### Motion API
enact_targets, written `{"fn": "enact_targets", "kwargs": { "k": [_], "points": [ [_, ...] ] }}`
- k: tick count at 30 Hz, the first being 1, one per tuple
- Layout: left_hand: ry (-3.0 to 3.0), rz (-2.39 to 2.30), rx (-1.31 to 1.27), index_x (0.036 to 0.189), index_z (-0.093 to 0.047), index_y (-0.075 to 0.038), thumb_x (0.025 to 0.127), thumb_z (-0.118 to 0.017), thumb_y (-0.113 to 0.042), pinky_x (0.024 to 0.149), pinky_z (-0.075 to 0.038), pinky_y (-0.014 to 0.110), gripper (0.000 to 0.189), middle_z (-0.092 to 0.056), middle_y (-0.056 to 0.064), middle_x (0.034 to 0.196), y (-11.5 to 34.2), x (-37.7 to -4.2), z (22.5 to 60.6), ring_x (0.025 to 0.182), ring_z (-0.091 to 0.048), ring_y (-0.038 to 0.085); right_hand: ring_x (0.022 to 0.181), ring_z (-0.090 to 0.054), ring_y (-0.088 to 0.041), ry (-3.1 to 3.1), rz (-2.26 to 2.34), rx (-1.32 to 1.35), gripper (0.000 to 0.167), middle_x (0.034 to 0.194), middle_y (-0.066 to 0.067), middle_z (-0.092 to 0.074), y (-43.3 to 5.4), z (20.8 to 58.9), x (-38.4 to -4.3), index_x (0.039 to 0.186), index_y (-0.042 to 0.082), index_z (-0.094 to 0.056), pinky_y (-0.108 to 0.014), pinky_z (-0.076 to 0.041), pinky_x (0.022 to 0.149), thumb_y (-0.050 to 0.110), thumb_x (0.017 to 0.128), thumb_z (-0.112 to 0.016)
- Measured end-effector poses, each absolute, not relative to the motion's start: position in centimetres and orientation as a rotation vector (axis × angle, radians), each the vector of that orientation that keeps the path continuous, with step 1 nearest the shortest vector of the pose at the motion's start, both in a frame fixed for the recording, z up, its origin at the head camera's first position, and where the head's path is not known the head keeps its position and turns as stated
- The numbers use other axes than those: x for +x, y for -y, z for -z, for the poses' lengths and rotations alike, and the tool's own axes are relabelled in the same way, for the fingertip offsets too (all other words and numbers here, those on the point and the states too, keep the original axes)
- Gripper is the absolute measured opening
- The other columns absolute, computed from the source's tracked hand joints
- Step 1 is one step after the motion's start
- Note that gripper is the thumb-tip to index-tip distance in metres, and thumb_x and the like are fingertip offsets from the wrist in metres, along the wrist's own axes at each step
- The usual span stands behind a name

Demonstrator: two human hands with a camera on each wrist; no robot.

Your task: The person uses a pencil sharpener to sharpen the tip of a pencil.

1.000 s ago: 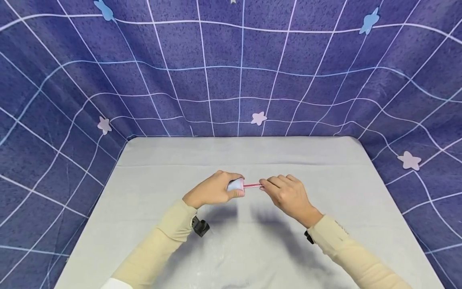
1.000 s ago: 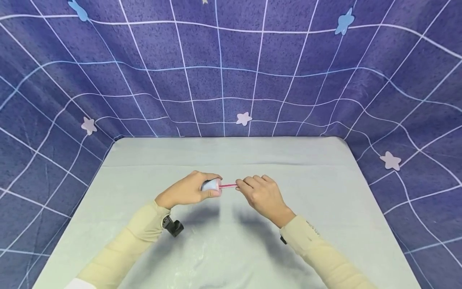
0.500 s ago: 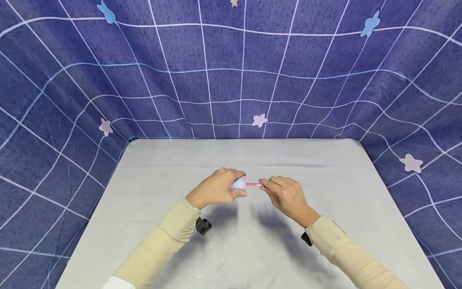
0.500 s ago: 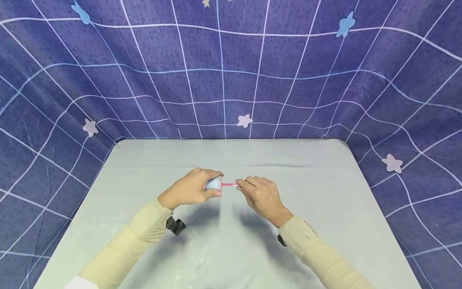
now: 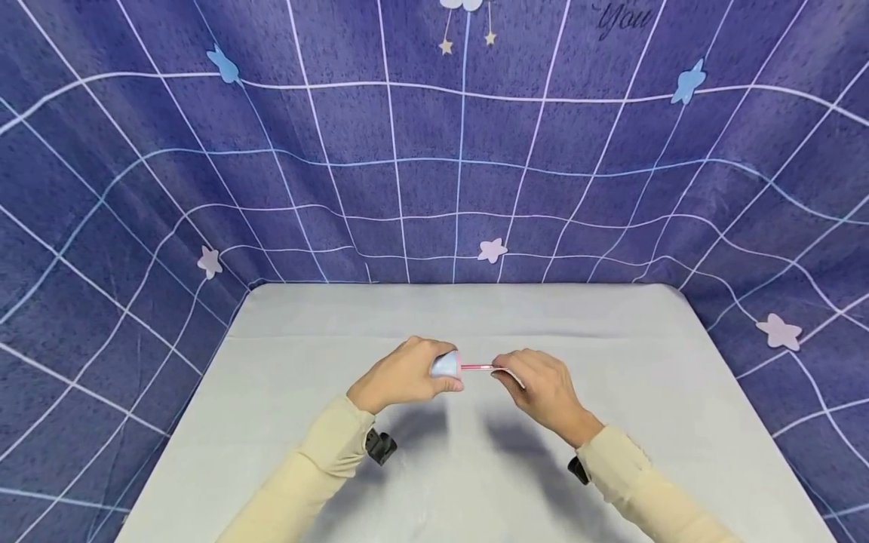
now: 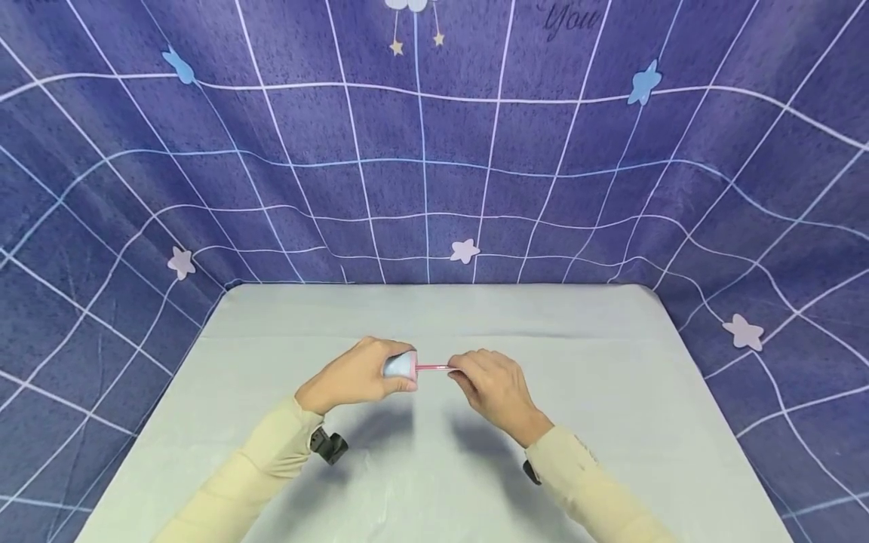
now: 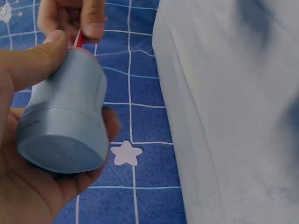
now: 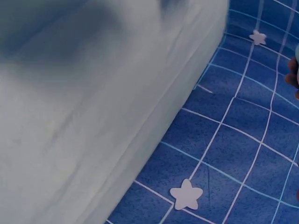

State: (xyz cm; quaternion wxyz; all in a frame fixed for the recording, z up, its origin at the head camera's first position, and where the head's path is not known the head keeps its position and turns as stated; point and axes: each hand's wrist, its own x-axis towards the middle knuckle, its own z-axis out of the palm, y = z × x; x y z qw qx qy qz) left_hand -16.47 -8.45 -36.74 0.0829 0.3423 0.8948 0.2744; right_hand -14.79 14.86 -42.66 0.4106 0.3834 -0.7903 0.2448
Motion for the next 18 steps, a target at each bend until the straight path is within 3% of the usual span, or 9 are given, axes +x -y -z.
{"fn": "enact_targets", "kwargs": {
  "k": [5,10,13,16,18],
  "points": [
    [-2.573,-0.894,1.016,0.088,-0.065,-0.012,0.084,-0.072,-0.024,0.056,-0.044,0.020,0.014,-0.056,-0.007,0.069,9.0,-16.8,37.1,0.060,-0.049,0.004,0.058,-0.061,-0.008,1.906,-0.595,1.026,0.018,0.077,0.003,-0.071,-14.7,42.6,-14.7,0.087,0.009,-0.073,-0.022,-0.047,0.050,0.022,0.093,-0.061],
    [-2.678,-0.797,1.101,0.091,-0.066,-0.008,0.080,-0.075,-0.024,0.056,-0.044,0.020,0.021,-0.058,-0.004,0.070,8.4,-16.8,37.9,0.061,-0.050,0.007,0.051,-0.050,0.002,2.366,-1.139,0.934,0.005,0.070,0.001,-0.071,-14.8,42.1,-14.6,0.084,0.009,-0.075,-0.016,-0.041,0.045,0.012,0.080,-0.075],
    [-2.825,-0.636,1.325,0.103,-0.066,-0.002,0.078,-0.077,-0.028,0.067,-0.051,0.024,0.037,-0.065,0.002,0.081,7.8,-16.2,39.5,0.071,-0.059,0.012,0.047,-0.043,0.002,2.669,-1.678,0.773,0.003,0.065,-0.004,-0.069,-15.5,41.9,-15.1,0.082,0.000,-0.072,-0.016,-0.036,0.042,0.001,0.079,-0.073],
    [-2.968,-0.467,1.617,0.110,-0.064,0.002,0.076,-0.077,-0.033,0.079,-0.052,0.029,0.050,-0.069,0.006,0.094,7.7,-15.4,41.0,0.083,-0.063,0.016,0.043,-0.040,-0.001,2.829,-2.141,0.605,0.004,0.062,-0.002,-0.067,-16.3,42.0,-15.6,0.080,-0.002,-0.069,-0.017,-0.031,0.039,0.001,0.082,-0.069],
    [-3.039,-0.378,1.777,0.113,-0.063,0.001,0.075,-0.078,-0.035,0.085,-0.051,0.030,0.055,-0.069,0.006,0.099,7.8,-15.2,41.7,0.089,-0.063,0.017,0.040,-0.031,-0.002,2.886,-2.349,0.496,0.007,0.060,0.004,-0.064,-16.6,42.0,-15.7,0.079,0.000,-0.068,-0.017,-0.022,0.039,0.005,0.084,-0.068]
  ]
}}
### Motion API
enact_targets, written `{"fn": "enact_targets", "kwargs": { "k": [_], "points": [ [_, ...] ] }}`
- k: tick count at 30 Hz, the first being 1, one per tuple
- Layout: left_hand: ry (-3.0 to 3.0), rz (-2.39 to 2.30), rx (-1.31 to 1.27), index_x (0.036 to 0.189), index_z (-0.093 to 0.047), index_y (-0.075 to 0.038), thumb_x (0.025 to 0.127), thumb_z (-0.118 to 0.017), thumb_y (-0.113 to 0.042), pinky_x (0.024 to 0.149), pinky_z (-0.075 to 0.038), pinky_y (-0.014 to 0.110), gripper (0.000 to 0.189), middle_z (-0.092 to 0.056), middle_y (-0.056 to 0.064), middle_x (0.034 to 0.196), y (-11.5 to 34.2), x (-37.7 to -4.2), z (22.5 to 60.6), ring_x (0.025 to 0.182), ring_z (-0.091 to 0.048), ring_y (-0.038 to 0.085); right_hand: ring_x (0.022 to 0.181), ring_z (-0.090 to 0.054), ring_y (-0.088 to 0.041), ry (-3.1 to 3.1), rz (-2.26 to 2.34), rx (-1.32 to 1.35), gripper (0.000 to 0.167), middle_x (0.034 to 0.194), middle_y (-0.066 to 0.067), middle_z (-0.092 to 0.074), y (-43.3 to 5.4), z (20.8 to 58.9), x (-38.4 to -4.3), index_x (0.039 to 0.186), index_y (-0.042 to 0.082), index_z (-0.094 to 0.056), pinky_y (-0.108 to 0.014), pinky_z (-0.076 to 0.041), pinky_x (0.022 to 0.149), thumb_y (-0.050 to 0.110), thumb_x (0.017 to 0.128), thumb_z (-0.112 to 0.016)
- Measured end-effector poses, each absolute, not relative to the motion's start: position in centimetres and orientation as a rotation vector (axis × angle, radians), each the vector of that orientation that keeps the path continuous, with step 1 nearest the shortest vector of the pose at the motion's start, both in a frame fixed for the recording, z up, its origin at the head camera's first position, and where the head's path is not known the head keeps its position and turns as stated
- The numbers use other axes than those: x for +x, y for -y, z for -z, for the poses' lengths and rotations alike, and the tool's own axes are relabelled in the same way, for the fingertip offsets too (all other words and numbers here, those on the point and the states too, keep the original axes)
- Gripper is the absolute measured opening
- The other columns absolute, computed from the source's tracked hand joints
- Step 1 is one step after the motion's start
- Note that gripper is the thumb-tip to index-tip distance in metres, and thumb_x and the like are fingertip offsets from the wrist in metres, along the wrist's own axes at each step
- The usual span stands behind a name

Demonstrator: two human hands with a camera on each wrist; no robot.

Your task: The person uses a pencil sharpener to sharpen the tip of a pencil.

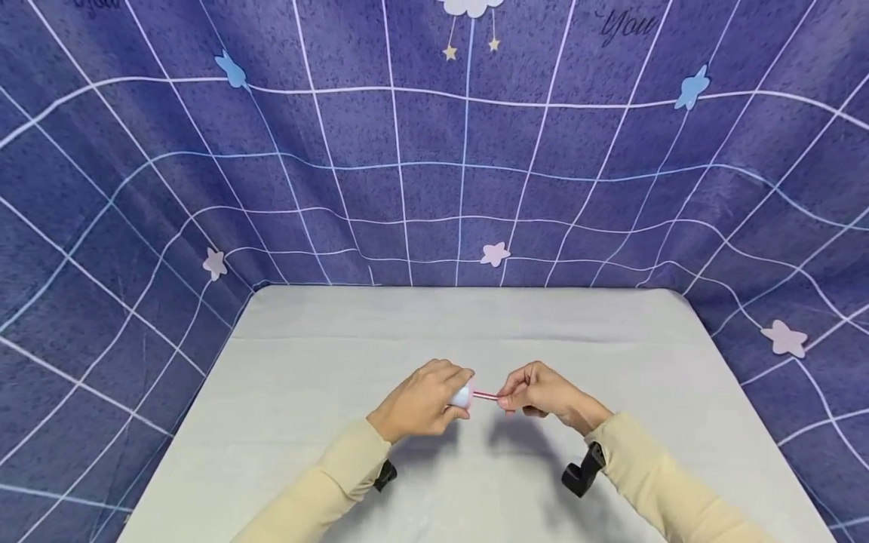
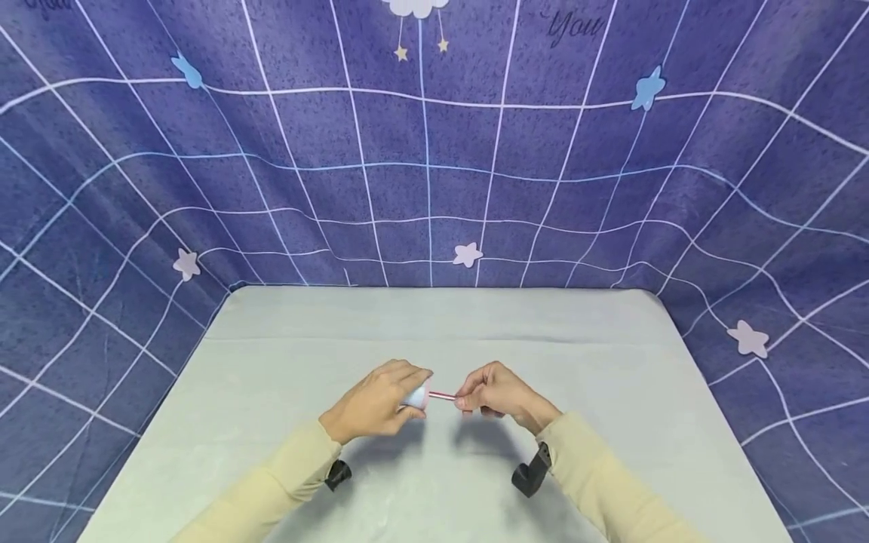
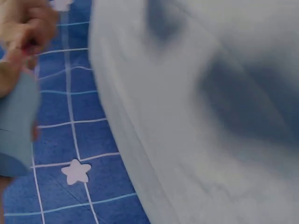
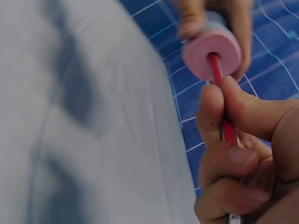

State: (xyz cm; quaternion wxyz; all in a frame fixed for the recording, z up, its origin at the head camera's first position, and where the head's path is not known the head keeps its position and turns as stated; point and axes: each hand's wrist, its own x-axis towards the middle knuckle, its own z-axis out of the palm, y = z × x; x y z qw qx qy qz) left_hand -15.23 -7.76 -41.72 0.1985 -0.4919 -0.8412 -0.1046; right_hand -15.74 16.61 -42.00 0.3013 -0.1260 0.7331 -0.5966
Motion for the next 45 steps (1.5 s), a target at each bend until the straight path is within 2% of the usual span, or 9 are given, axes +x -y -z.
{"fn": "enact_targets", "kwargs": {
  "k": [5,10,17,21,24,30,36,41,45],
  "points": [
    [2.196,0.197,-1.382,0.116,-0.062,0.002,0.075,-0.077,-0.037,0.085,-0.051,0.028,0.058,-0.067,0.006,0.103,7.7,-14.9,43.0,0.091,-0.062,0.017,0.039,-0.029,-0.004,-1.878,1.497,-0.318,0.009,0.058,0.005,-0.063,-17.2,42.0,-15.9,0.078,0.003,-0.067,-0.018,-0.019,0.039,0.010,0.085,-0.068],
    [2.310,0.269,-1.366,0.116,-0.062,0.001,0.080,-0.073,-0.039,0.083,-0.052,0.029,0.056,-0.069,0.006,0.104,7.7,-14.8,43.7,0.091,-0.063,0.016,0.044,-0.039,-0.003,-2.111,1.451,-0.464,0.014,0.064,-0.008,-0.067,-16.9,42.6,-15.5,0.083,-0.006,-0.066,-0.017,-0.031,0.040,0.007,0.084,-0.069],
    [2.573,0.503,-1.249,0.119,-0.062,0.002,0.080,-0.074,-0.036,0.088,-0.052,0.032,0.055,-0.069,0.009,0.108,8.0,-15.4,42.5,0.098,-0.065,0.019,0.054,-0.047,0.002,-2.773,1.308,-0.818,0.010,0.073,0.001,-0.068,-15.9,43.3,-14.3,0.084,0.009,-0.071,-0.018,-0.041,0.049,0.009,0.076,-0.077],
    [2.734,0.757,-1.149,0.119,-0.062,0.000,0.080,-0.075,-0.031,0.078,-0.054,0.030,0.052,-0.069,0.010,0.108,8.0,-15.8,41.5,0.090,-0.064,0.017,0.057,-0.054,0.000,-3.184,1.025,-1.260,0.015,0.075,0.005,-0.068,-15.6,43.5,-14.3,0.086,0.012,-0.070,-0.018,-0.045,0.051,0.009,0.074,-0.078],
    [2.828,0.937,-1.088,0.117,-0.064,-0.002,0.080,-0.075,-0.028,0.065,-0.050,0.022,0.046,-0.069,0.005,0.098,7.9,-15.9,41.2,0.075,-0.059,0.010,0.060,-0.061,-0.007,-3.417,0.711,-1.628,0.005,0.076,0.005,-0.068,-15.8,43.8,-14.4,0.087,0.011,-0.070,-0.022,-0.048,0.052,0.015,0.084,-0.070],
    [2.872,1.212,-1.096,0.101,-0.068,-0.011,0.082,-0.073,-0.024,0.055,-0.045,0.020,0.023,-0.062,-0.006,0.075,8.1,-15.5,41.1,0.062,-0.051,0.003,0.059,-0.059,-0.010,-3.464,0.682,-1.934,0.028,0.079,0.005,-0.069,-16.2,44.1,-14.2,0.092,0.009,-0.073,-0.021,-0.046,0.052,0.024,0.099,-0.050],
    [2.838,1.260,-1.124,0.096,-0.069,-0.012,0.080,-0.075,-0.020,0.055,-0.046,0.020,0.019,-0.062,-0.005,0.073,8.4,-15.5,41.1,0.061,-0.052,0.004,0.053,-0.050,-0.004,-3.380,0.866,-1.844,0.019,0.070,0.008,-0.063,-15.9,43.8,-13.7,0.090,0.011,-0.073,-0.015,-0.041,0.047,0.022,0.095,-0.058],
    [2.712,0.965,-1.138,0.109,-0.067,-0.003,0.076,-0.078,-0.021,0.067,-0.052,0.026,0.040,-0.069,0.006,0.092,8.4,-15.4,41.5,0.077,-0.061,0.012,0.051,-0.041,0.005,-3.216,1.049,-1.302,0.005,0.069,0.011,-0.065,-15.1,42.9,-13.4,0.086,0.015,-0.074,-0.011,-0.033,0.045,0.018,0.083,-0.071],
    [2.521,0.696,-1.207,0.113,-0.064,0.004,0.073,-0.080,-0.025,0.081,-0.053,0.032,0.052,-0.069,0.010,0.101,8.3,-14.8,42.6,0.091,-0.064,0.019,0.050,-0.041,0.005,-2.872,1.249,-0.852,0.003,0.066,0.006,-0.066,-15.0,42.1,-13.3,0.083,0.013,-0.075,-0.015,-0.033,0.045,0.013,0.081,-0.073]
  ]
}}
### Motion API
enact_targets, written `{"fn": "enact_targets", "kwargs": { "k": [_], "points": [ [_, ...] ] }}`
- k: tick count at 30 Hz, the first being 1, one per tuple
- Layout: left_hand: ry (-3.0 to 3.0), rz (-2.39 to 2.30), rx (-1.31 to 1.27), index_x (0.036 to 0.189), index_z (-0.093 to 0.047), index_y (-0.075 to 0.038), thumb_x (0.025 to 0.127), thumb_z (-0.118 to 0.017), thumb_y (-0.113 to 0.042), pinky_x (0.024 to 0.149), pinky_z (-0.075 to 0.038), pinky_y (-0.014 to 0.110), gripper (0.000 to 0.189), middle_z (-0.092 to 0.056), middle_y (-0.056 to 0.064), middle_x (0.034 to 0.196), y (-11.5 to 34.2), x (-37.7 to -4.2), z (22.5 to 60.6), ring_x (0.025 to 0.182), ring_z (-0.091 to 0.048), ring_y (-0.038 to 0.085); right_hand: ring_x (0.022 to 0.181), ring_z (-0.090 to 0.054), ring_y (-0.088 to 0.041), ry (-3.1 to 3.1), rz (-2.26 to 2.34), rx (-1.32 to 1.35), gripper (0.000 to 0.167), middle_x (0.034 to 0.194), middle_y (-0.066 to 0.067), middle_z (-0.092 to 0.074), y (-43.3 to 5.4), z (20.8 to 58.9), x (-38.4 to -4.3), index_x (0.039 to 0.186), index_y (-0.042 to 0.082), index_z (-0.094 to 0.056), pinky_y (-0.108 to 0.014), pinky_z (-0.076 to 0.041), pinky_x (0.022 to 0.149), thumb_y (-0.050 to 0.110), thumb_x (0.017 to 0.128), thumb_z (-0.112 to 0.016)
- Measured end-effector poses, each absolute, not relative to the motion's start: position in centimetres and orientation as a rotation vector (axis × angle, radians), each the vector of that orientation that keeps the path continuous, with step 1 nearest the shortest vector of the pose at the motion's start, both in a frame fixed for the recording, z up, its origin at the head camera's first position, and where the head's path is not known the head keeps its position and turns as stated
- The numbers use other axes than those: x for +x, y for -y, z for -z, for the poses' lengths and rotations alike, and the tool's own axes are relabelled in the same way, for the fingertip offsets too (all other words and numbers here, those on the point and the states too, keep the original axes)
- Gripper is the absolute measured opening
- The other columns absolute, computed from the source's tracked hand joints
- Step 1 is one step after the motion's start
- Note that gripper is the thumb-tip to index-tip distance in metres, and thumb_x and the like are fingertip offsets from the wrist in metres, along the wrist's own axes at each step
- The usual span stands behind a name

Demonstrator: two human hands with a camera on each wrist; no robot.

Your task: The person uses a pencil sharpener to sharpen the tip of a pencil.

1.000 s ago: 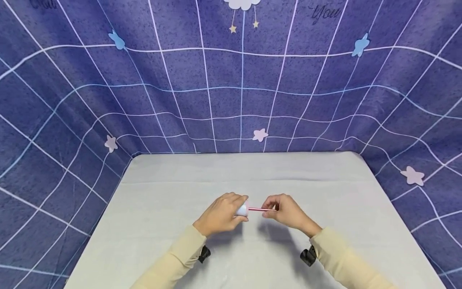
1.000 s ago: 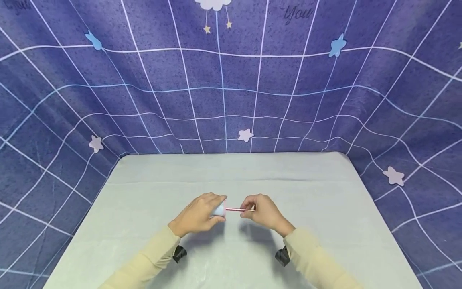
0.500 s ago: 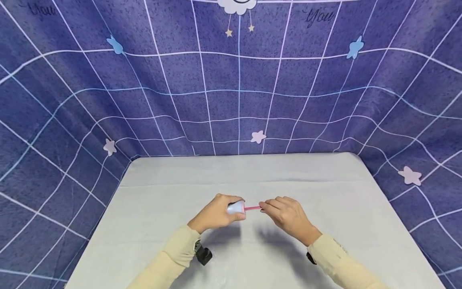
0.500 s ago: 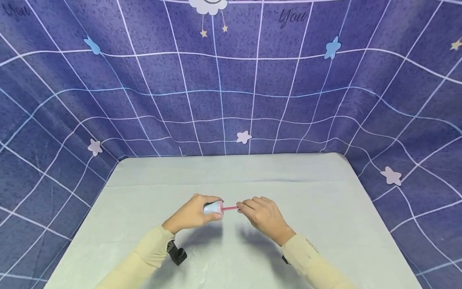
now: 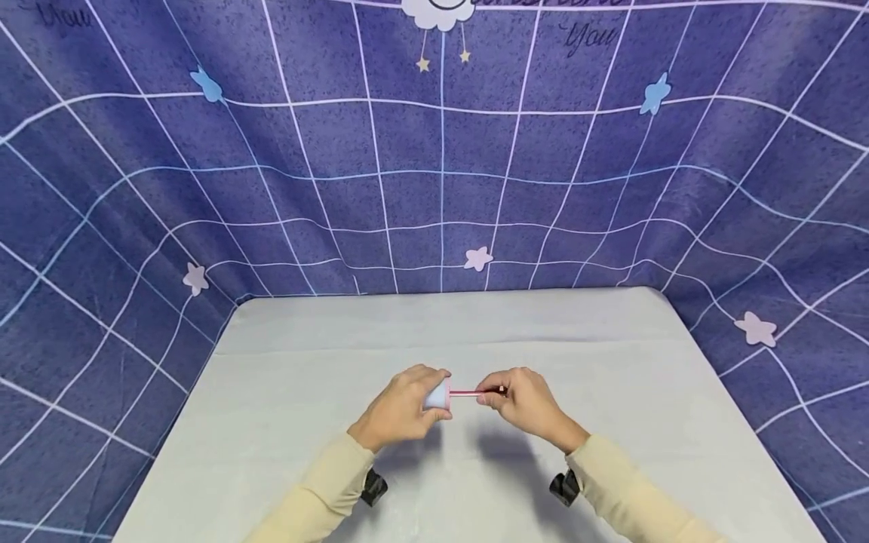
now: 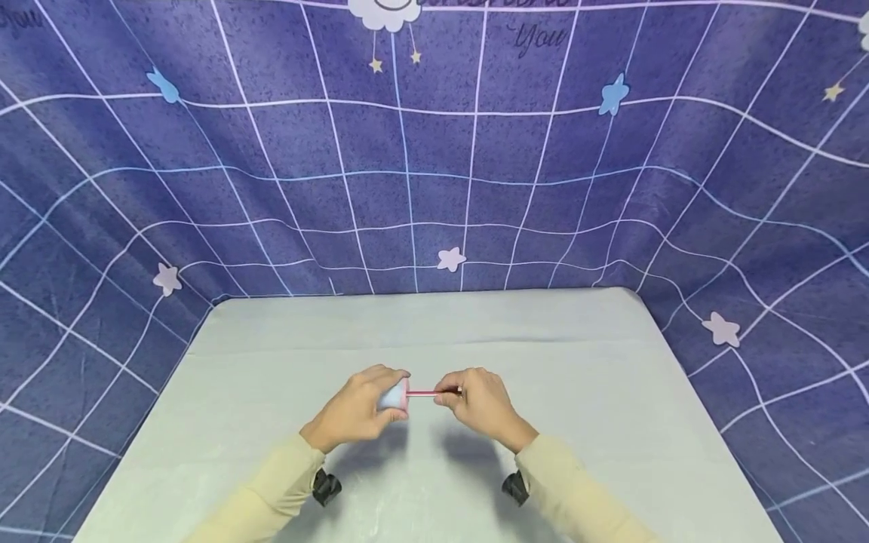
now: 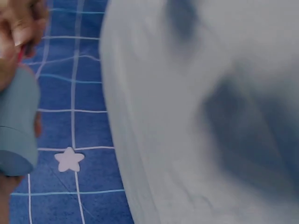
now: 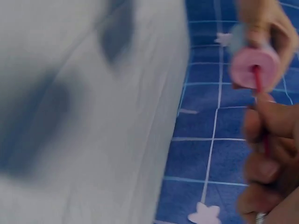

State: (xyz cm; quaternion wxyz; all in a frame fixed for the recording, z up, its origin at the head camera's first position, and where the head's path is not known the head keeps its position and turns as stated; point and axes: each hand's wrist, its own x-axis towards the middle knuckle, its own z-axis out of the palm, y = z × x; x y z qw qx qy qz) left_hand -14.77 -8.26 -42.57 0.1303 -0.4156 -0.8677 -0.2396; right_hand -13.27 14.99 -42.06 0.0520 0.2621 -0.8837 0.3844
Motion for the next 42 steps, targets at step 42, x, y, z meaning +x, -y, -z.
{"fn": "enact_targets", "kwargs": {
  "k": [42],
  "points": [
    [3.003,1.122,-1.187,0.115,-0.065,-0.008,0.087,-0.069,-0.031,0.066,-0.048,0.021,0.036,-0.063,-0.005,0.084,8.6,-15.1,39.6,0.070,-0.055,0.004,0.053,-0.053,-0.009,1.913,-0.357,0.913,0.028,0.071,0.005,-0.063,-15.0,44.4,-12.2,0.087,0.011,-0.072,-0.022,-0.038,0.046,0.027,0.099,-0.051]
  ]
}}
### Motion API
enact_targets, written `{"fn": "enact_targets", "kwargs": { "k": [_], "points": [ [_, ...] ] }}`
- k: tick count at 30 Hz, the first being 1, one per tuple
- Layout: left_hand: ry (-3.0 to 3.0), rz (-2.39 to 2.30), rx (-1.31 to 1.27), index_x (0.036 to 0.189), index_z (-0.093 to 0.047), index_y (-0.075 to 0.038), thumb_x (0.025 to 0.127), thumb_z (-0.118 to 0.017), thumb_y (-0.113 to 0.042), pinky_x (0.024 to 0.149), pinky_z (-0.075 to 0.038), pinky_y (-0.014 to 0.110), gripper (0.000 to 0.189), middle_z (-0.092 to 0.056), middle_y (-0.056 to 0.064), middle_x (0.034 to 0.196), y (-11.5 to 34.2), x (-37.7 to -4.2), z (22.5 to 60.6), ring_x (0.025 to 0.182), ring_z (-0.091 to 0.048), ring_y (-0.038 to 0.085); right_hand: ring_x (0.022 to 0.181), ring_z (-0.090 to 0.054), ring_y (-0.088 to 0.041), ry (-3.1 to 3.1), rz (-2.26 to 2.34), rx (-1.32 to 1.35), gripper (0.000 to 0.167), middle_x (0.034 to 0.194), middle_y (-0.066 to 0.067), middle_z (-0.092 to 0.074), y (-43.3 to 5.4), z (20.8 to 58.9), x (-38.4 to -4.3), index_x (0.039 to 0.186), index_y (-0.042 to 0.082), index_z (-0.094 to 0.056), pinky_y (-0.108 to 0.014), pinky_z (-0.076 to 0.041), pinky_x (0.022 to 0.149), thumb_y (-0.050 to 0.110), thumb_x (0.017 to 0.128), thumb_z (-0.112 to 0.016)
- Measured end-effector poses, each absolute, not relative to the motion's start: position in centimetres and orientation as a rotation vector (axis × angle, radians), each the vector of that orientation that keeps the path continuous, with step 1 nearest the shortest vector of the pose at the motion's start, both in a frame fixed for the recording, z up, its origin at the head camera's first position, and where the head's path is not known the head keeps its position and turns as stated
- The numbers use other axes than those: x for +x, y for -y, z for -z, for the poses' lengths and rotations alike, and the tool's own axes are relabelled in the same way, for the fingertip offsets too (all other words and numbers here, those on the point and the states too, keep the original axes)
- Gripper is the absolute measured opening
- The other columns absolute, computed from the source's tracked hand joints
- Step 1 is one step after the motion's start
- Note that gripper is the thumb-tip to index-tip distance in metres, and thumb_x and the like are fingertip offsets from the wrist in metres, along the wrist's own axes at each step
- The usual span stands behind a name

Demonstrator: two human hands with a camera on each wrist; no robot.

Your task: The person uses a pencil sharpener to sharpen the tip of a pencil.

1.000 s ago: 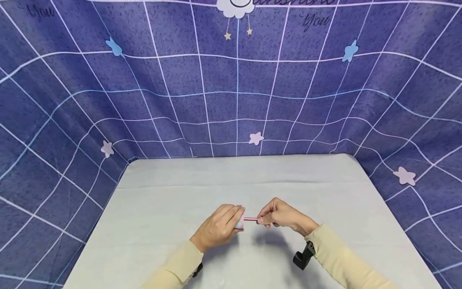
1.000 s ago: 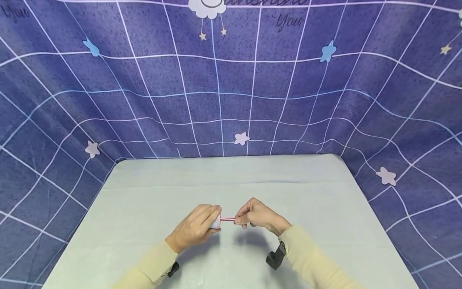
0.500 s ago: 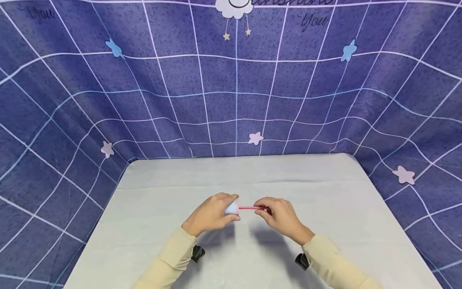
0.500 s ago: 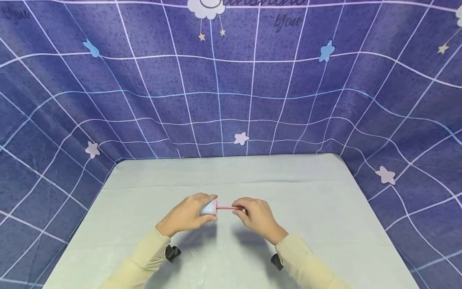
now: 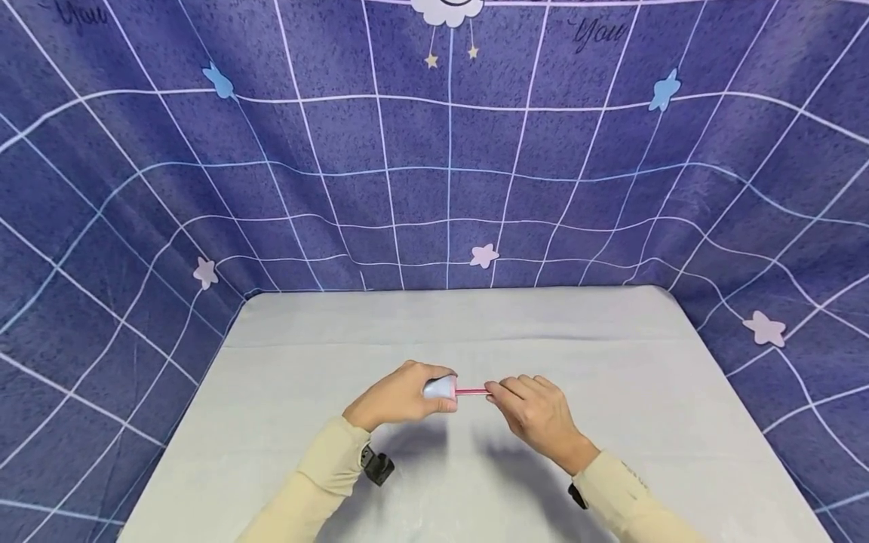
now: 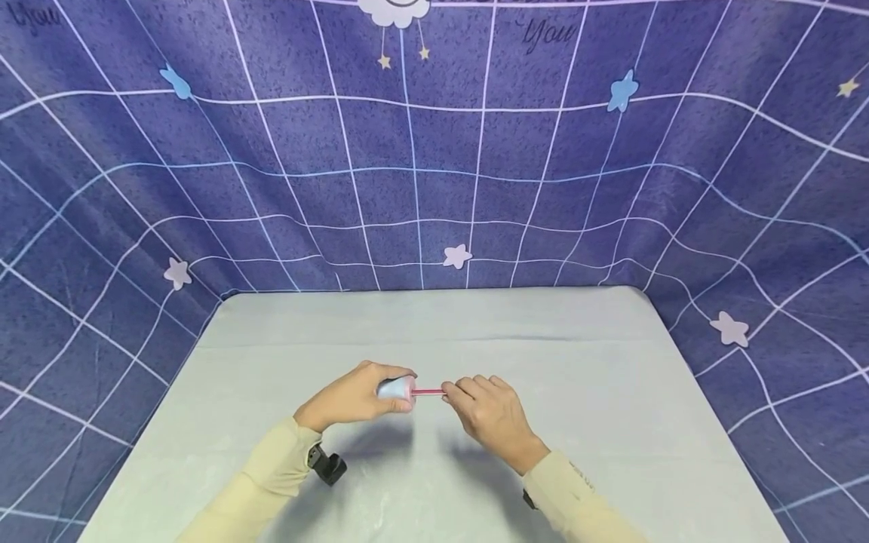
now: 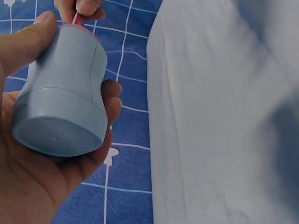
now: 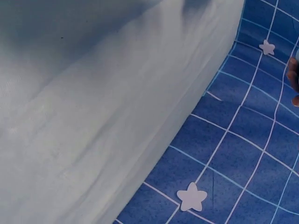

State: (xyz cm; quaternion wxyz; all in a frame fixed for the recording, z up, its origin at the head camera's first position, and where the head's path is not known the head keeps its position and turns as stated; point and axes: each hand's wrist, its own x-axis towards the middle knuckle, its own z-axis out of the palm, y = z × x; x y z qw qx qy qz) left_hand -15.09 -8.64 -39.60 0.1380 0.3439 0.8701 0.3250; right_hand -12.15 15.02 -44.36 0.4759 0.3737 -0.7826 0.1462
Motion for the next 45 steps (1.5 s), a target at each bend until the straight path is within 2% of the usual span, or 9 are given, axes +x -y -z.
{"fn": "enact_targets", "kwargs": {
  "k": [10,15,19,24,27,32,38,42,45],
  "points": [
    [-2.697,-0.897,1.103,0.113,-0.064,-0.001,0.082,-0.074,-0.024,0.067,-0.050,0.024,0.040,-0.067,0.005,0.091,8.2,-14.3,40.1,0.075,-0.059,0.011,0.047,-0.042,-0.004,2.023,-0.478,0.926,0.033,0.062,0.008,-0.055,-14.7,44.3,-12.2,0.080,0.012,-0.070,-0.017,-0.035,0.040,0.030,0.099,-0.049],
    [-2.885,-0.759,1.225,0.120,-0.060,0.005,0.080,-0.075,-0.028,0.085,-0.053,0.035,0.054,-0.067,0.015,0.111,8.4,-13.5,40.8,0.099,-0.063,0.022,0.048,-0.034,0.005,2.215,-0.685,0.906,0.016,0.060,0.011,-0.055,-14.5,43.8,-11.9,0.078,0.015,-0.071,-0.009,-0.028,0.042,0.024,0.090,-0.064],
    [-3.001,-0.745,1.395,0.118,-0.062,0.005,0.079,-0.076,-0.031,0.085,-0.053,0.032,0.055,-0.068,0.011,0.105,8.4,-12.8,41.9,0.097,-0.064,0.019,0.048,-0.029,0.008,2.517,-0.987,0.840,0.007,0.061,0.011,-0.059,-14.7,42.8,-11.7,0.080,0.016,-0.075,-0.011,-0.025,0.043,0.019,0.084,-0.071],
    [-3.142,-0.594,1.630,0.115,-0.063,0.003,0.077,-0.076,-0.035,0.084,-0.051,0.028,0.056,-0.068,0.007,0.101,8.3,-11.8,43.8,0.090,-0.062,0.015,0.047,-0.037,0.002,2.813,-1.614,0.816,0.012,0.056,-0.003,-0.059,-15.4,42.1,-12.2,0.082,0.001,-0.075,-0.016,-0.028,0.043,0.008,0.086,-0.067],
    [-3.183,-0.470,1.767,0.115,-0.061,0.002,0.077,-0.075,-0.038,0.083,-0.050,0.028,0.057,-0.066,0.006,0.103,8.1,-11.3,44.2,0.088,-0.060,0.015,0.049,-0.040,-0.002,2.878,-1.924,0.797,0.015,0.054,-0.002,-0.055,-15.9,42.2,-12.5,0.084,-0.010,-0.072,-0.017,-0.030,0.046,0.003,0.086,-0.064],
    [-3.226,-0.263,1.983,0.115,-0.061,0.002,0.072,-0.077,-0.039,0.084,-0.049,0.027,0.062,-0.064,0.005,0.100,8.1,-11.3,44.3,0.087,-0.058,0.014,0.044,-0.030,-0.003,3.021,-2.132,0.635,0.026,0.053,0.007,-0.047,-16.2,42.5,-12.7,0.090,-0.012,-0.069,-0.017,-0.022,0.039,0.013,0.088,-0.063],
    [-3.227,-0.315,1.896,0.117,-0.061,0.001,0.071,-0.080,-0.037,0.087,-0.049,0.027,0.063,-0.066,0.005,0.103,7.7,-11.6,45.0,0.091,-0.060,0.015,0.050,-0.038,-0.003,3.001,-1.895,0.731,0.021,0.058,0.005,-0.052,-16.4,42.9,-12.3,0.087,-0.008,-0.070,-0.017,-0.029,0.045,0.011,0.089,-0.062],
    [-3.201,-0.421,1.753,0.117,-0.061,0.000,0.074,-0.078,-0.037,0.084,-0.049,0.028,0.059,-0.067,0.005,0.105,8.1,-12.0,44.8,0.091,-0.061,0.015,0.053,-0.042,0.002,2.844,-1.503,0.838,0.006,0.063,0.007,-0.056,-15.8,43.5,-11.7,0.084,0.007,-0.070,-0.017,-0.034,0.047,0.012,0.082,-0.072],
    [-3.143,-0.505,1.575,0.118,-0.062,0.000,0.077,-0.076,-0.037,0.087,-0.050,0.030,0.057,-0.068,0.007,0.107,8.7,-12.4,43.6,0.095,-0.063,0.017,0.054,-0.039,0.006,2.656,-1.149,0.866,0.012,0.068,0.011,-0.061,-15.2,43.8,-11.5,0.086,0.017,-0.070,-0.015,-0.035,0.047,0.014,0.077,-0.077]
  ]
}}
